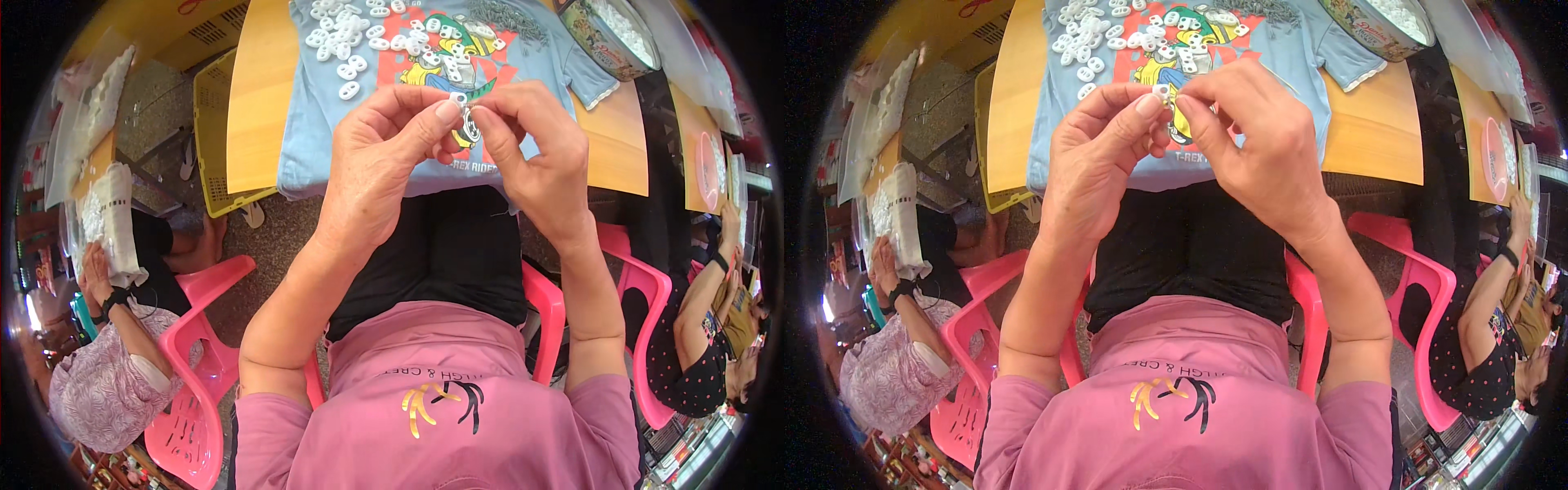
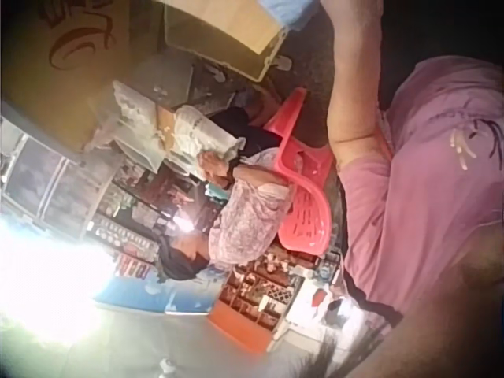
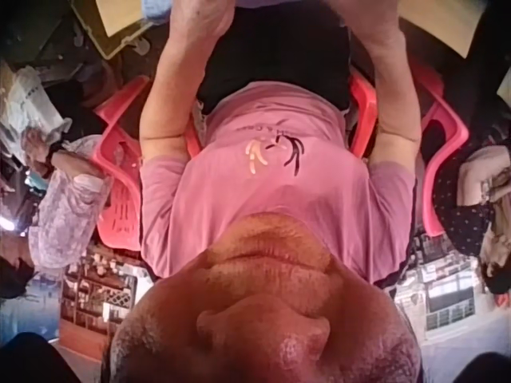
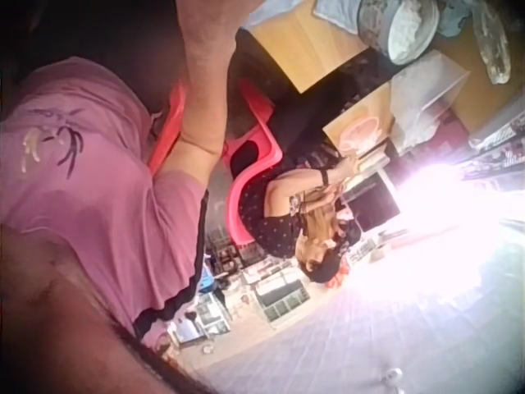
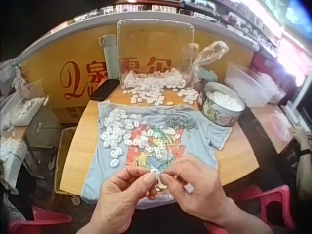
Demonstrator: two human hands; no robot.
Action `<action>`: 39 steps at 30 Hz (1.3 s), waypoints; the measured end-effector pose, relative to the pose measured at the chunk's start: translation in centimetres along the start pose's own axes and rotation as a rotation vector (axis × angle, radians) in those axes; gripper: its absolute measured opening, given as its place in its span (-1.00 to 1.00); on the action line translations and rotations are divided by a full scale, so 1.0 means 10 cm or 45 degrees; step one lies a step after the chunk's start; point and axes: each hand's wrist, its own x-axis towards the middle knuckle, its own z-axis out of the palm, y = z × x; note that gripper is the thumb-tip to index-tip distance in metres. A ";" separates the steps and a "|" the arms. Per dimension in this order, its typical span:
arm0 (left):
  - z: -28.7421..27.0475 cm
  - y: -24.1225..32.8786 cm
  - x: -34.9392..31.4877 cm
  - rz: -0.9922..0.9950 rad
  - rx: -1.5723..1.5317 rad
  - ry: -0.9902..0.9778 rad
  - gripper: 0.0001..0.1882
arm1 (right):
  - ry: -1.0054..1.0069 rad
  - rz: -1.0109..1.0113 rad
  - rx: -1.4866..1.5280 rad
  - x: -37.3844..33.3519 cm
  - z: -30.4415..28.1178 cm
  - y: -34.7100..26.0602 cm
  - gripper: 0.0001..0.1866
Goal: Inspecting and cleaning small white plastic garment components using a needle.
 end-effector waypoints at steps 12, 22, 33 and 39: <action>0.06 0.01 -0.25 -0.172 0.138 -0.127 -0.84 | -0.224 -0.385 -0.122 -0.22 -0.16 -0.03 -0.93; 0.10 -0.02 -0.30 -0.031 0.204 -0.136 -0.87 | -0.294 -0.152 0.143 -0.23 -0.21 -0.10 -0.97; 0.02 -0.12 -0.19 -0.162 -0.025 -0.121 -0.80 | -0.199 -0.166 -0.008 -0.21 -0.16 -0.04 -0.91; 0.04 -0.09 -0.24 -0.209 -0.087 -0.097 -0.79 | -0.226 -0.259 -0.219 -0.21 -0.21 -0.10 -0.89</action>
